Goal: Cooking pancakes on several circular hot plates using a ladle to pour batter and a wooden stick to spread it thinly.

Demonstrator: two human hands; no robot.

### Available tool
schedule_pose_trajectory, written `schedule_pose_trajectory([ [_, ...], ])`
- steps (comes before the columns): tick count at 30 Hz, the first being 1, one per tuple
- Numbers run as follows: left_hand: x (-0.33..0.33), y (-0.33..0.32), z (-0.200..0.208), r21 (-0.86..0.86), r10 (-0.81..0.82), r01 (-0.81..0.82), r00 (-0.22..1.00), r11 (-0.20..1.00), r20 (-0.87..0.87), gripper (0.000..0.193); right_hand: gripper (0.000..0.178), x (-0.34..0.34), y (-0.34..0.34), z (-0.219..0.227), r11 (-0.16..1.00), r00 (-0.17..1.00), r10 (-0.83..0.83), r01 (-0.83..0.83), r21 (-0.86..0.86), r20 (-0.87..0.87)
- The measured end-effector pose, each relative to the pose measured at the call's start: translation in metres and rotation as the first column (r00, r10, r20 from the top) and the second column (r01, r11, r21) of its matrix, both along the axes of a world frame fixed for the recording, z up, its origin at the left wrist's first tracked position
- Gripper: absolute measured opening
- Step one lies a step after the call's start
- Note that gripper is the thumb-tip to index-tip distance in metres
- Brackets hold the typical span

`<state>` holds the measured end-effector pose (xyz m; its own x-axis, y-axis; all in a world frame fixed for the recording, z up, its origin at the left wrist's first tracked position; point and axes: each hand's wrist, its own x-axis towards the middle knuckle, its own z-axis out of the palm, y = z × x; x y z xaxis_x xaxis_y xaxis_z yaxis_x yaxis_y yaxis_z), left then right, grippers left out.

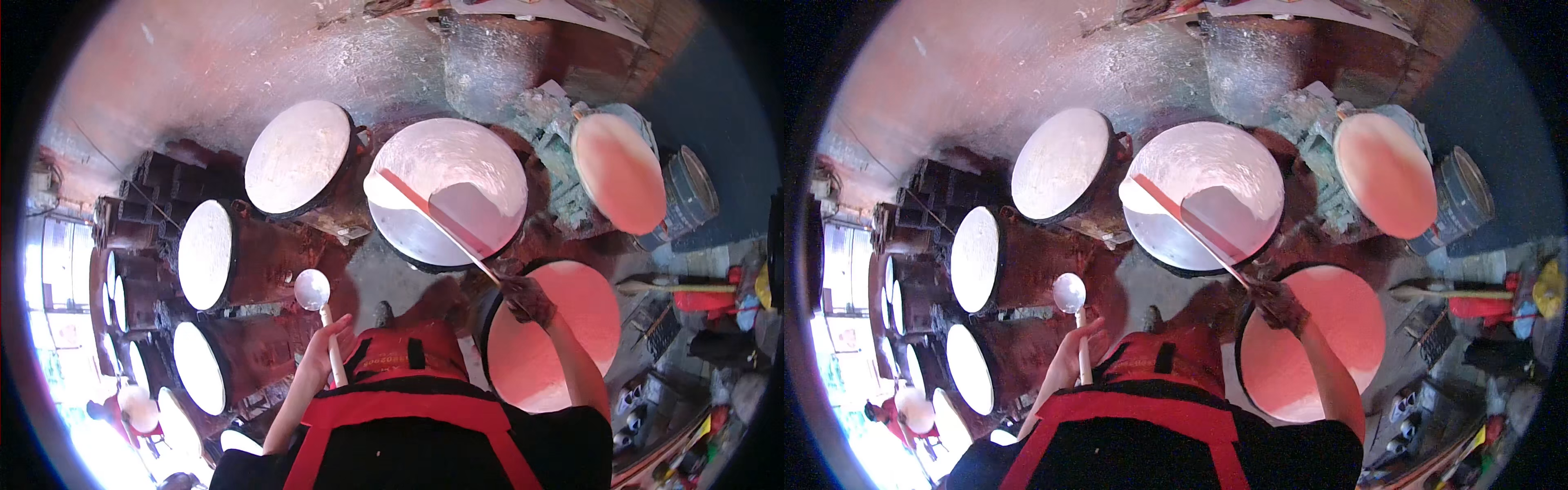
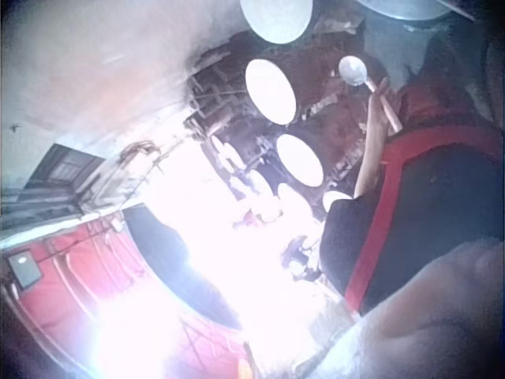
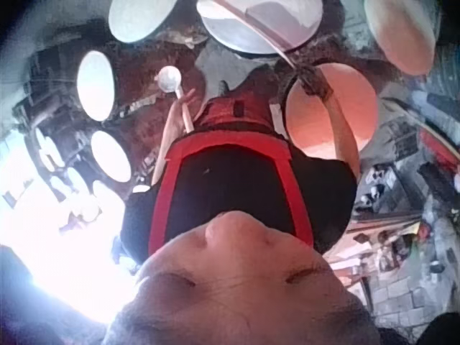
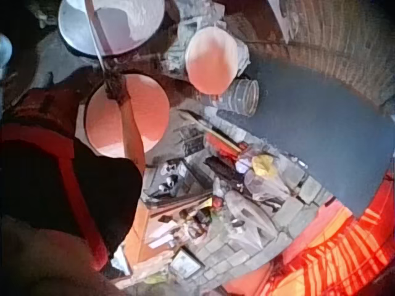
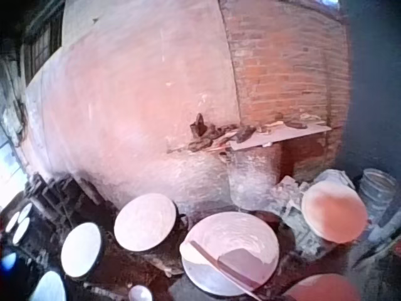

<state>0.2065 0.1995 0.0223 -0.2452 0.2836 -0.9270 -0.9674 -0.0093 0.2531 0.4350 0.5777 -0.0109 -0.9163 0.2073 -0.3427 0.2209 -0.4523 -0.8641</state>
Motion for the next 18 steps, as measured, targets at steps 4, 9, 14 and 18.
schedule_pose_trajectory([
  [4, -0.033, 0.007, -0.006, 0.144, -0.183, 0.181, 0.983, 0.973, 0.003, 0.029, 0.029, 0.022, -0.028, -0.073, 0.945, 0.870, -0.319, 0.322, 0.058, 0.375],
  [9, -0.065, 0.021, 0.015, 0.188, -0.399, 0.403, 0.915, 0.896, -0.060, 0.037, 0.025, -0.033, -0.072, -0.149, 0.517, 0.640, -0.724, 0.750, 0.413, -0.258],
  [14, -0.112, -0.025, 0.007, 0.283, -0.444, 0.467, 0.884, 0.838, -0.145, 0.039, 0.030, 0.005, -0.205, -0.027, 0.874, 0.790, -0.487, 0.438, 0.212, 0.372],
  [18, -0.155, -0.093, -0.069, 0.298, -0.447, 0.456, 0.889, 0.838, -0.103, 0.037, 0.036, 0.006, -0.281, -0.054, 0.729, 0.700, -0.658, 0.685, 0.000, 0.276],
])
